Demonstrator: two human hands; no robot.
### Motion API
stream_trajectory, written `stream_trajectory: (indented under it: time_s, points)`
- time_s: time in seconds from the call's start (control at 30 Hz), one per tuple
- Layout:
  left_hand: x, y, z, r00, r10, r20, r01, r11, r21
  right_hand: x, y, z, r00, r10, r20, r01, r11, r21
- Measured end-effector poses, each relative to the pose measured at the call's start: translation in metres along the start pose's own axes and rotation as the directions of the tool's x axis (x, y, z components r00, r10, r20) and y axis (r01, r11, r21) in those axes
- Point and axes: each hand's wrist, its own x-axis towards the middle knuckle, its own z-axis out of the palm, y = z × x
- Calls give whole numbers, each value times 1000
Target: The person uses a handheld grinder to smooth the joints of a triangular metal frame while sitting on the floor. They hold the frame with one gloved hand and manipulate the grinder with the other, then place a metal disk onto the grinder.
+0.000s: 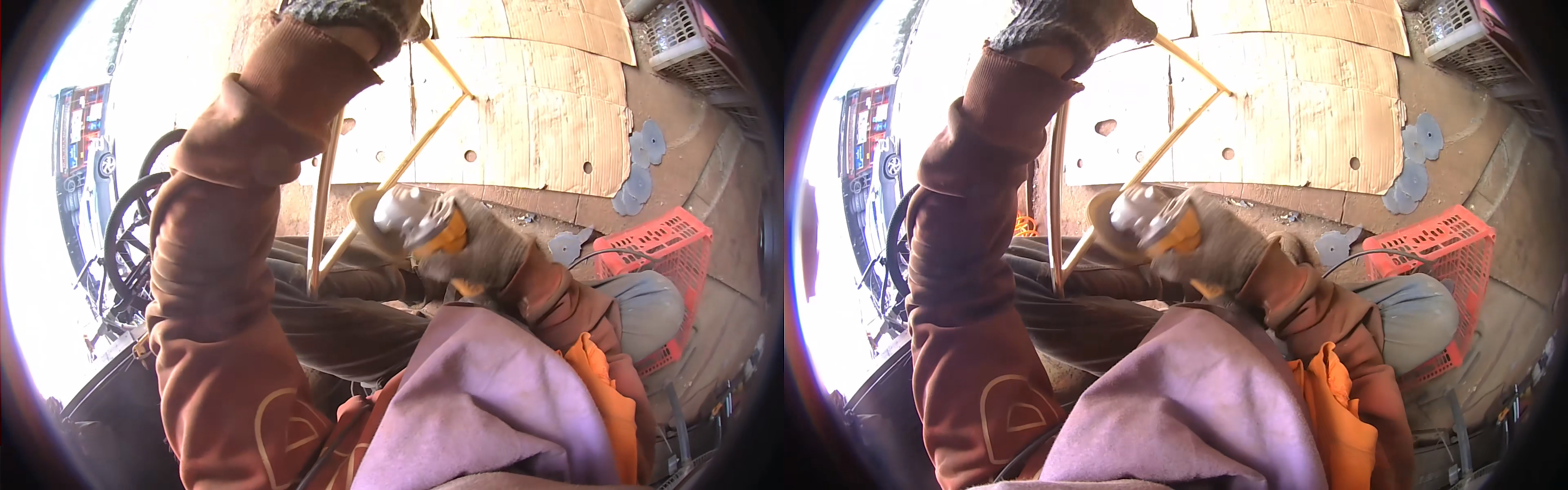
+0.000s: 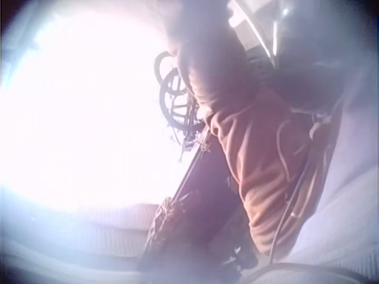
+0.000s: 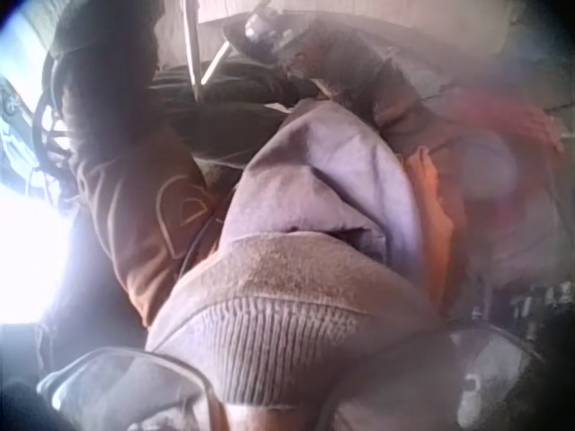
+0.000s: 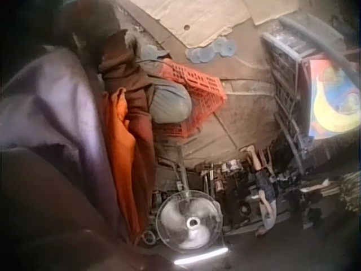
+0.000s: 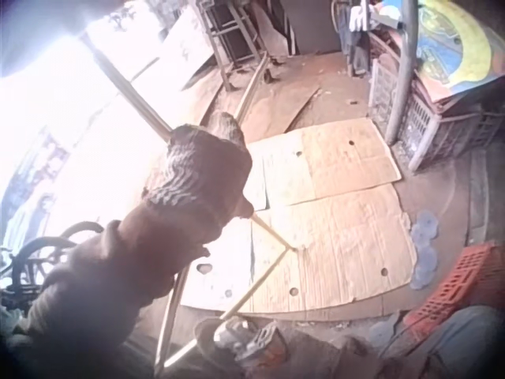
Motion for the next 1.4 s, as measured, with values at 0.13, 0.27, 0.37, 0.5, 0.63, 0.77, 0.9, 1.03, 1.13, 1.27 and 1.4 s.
stream_trajectory:
  time_s: [0.13,0.27,0.37,0.5,0.63,0.77,0.9,1.03,1.13,1.27,1.4]
  points:
    - [-2,2,-13,999,23,-44,-24,1000,-7,24,6,-59,985,12,-171,-13,1000,-4]
    - [-1,18,-6,987,-2,-162,21,993,114,21,7,-57,981,28,-193,-21,999,37]
    - [1,10,3,998,-24,-55,33,984,173,2,-7,-9,997,80,0,-79,994,79]
    - [-5,12,1,995,-9,-100,23,990,138,3,-8,-20,1000,18,13,-17,999,-49]
    - [11,8,-3,1000,-9,-6,9,999,54,26,12,-74,986,47,-159,-43,999,27]
    - [10,15,2,999,-22,-49,31,981,190,19,3,-48,990,79,-120,-72,995,63]
    - [-7,14,2,982,14,-188,7,994,108,1,-2,-12,987,-152,55,161,949,-271]
    - [-3,14,-3,997,-34,-76,41,994,99,8,-1,-27,999,46,-13,-45,998,48]
    - [3,20,-10,994,-66,-86,76,991,113,21,10,-63,988,22,-150,-18,999,26]
    - [8,14,1,998,-59,23,54,980,191,15,-10,-34,993,81,-81,-75,994,78]
    - [7,19,-11,1000,-7,14,5,992,123,1,-11,-15,998,54,25,-53,997,-51]
